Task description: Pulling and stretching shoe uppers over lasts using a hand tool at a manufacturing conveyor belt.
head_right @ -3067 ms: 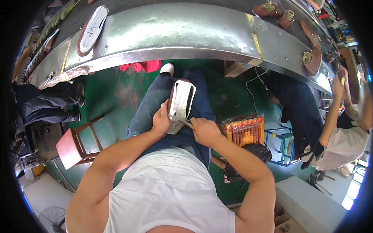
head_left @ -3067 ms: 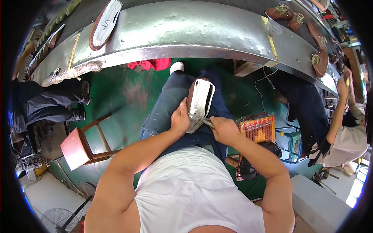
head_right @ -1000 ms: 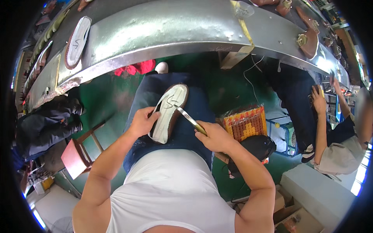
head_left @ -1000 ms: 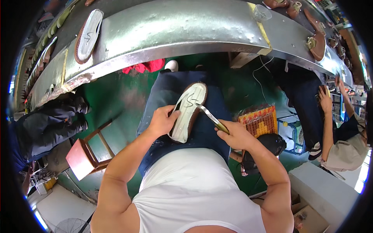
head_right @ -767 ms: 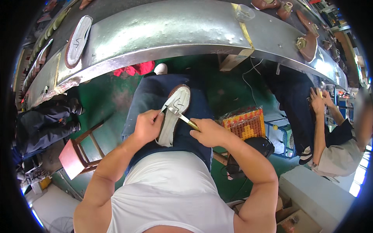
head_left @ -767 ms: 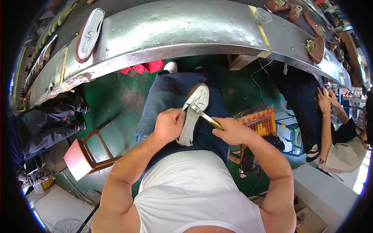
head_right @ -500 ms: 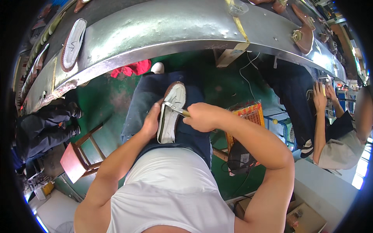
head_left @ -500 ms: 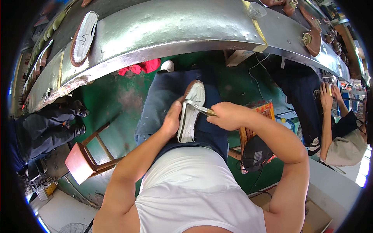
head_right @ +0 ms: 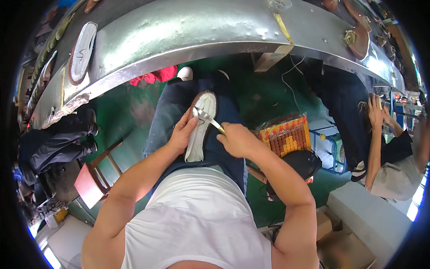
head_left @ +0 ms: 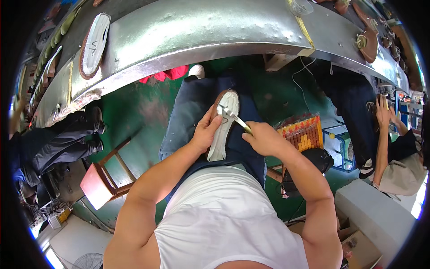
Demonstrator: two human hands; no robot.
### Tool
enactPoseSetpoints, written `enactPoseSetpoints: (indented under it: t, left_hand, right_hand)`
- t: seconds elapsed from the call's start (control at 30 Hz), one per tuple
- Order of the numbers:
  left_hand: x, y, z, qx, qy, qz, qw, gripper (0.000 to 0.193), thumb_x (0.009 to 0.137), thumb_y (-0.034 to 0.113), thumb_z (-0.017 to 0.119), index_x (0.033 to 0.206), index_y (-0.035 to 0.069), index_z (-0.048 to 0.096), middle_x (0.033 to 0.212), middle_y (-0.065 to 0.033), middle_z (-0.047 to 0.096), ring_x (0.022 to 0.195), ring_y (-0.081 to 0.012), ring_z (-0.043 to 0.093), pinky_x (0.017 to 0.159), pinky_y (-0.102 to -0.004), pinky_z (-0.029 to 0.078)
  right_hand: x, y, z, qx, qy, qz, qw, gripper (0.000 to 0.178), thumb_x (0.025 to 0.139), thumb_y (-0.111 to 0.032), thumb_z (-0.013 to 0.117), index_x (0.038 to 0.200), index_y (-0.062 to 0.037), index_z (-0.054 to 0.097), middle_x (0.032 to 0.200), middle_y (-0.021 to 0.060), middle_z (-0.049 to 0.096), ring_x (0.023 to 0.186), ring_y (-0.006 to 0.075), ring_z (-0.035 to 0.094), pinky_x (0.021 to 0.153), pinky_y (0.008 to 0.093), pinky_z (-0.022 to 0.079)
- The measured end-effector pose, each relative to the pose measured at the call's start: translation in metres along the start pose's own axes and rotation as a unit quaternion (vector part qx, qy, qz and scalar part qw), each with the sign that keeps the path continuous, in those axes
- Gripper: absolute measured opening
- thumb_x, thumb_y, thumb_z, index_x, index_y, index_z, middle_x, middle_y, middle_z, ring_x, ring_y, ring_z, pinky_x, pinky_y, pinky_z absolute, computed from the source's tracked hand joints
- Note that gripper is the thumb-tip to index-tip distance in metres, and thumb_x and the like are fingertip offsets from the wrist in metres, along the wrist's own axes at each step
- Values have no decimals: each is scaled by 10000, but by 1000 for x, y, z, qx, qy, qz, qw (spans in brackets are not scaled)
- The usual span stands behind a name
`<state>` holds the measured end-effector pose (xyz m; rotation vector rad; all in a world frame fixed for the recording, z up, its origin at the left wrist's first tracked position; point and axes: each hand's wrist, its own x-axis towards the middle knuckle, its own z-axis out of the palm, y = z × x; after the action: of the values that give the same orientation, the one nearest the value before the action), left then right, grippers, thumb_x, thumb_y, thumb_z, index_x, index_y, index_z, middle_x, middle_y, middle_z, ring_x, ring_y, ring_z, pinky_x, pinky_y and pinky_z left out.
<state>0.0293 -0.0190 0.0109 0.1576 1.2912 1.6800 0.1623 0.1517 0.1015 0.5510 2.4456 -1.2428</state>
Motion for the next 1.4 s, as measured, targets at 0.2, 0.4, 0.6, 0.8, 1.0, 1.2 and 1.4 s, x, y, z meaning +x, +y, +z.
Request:
enactPoseSetpoints:
  t: [0.2,0.4,0.6,0.8,1.0,1.2,1.4]
  left_hand:
    - [4,0,4,234,48,94,966,568,985,152,566,1507,73,355,1360,-130,561,1222,-189,549,1029,-296,418]
    - [-4,50,18,556,-58,166,812,477,969,116,525,1439,81,454,1327,-265,537,1156,-385,589,962,-399,493]
    - [0,32,18,597,-57,190,777,545,979,184,496,1499,123,342,1337,-292,509,1086,-459,598,924,-466,501]
    - [3,30,9,416,-44,32,908,744,938,249,601,1498,-49,213,1384,-304,478,1274,-387,508,1071,-379,387]
    - [20,40,-16,282,-125,-114,944,627,936,229,640,1445,26,334,1304,-162,564,1182,-262,573,1013,-399,457]
    - [20,71,-2,215,-134,-246,936,572,934,227,654,1425,148,370,1203,-47,591,1026,-160,603,747,-351,547]
    - [22,63,-5,202,-136,-241,940,571,935,236,655,1421,133,373,1225,-67,591,1059,-187,609,763,-388,563]
  right_hand:
    - [3,30,41,300,-12,97,949,257,984,-246,569,910,-3,607,723,40,626,590,103,565,496,264,450]
    - [-12,48,1,503,-192,178,824,264,994,-268,556,1001,-12,621,774,74,655,659,116,621,455,225,443]
    - [3,27,-1,314,89,37,945,423,1035,-360,454,905,24,573,743,100,643,677,175,662,599,355,517]
    - [21,5,-8,122,30,15,992,432,1016,-359,465,887,40,565,751,229,636,729,375,651,684,452,507]
    - [-1,12,2,82,3,21,996,372,958,-358,555,932,10,605,826,257,645,835,449,632,743,466,486]
    - [-37,6,-3,-42,-135,-21,990,330,911,-244,603,1058,51,597,954,245,668,921,403,648,807,454,510]
    - [-32,-20,22,-242,-10,-145,959,331,896,-194,610,1092,71,579,958,245,651,877,375,655,788,439,541]
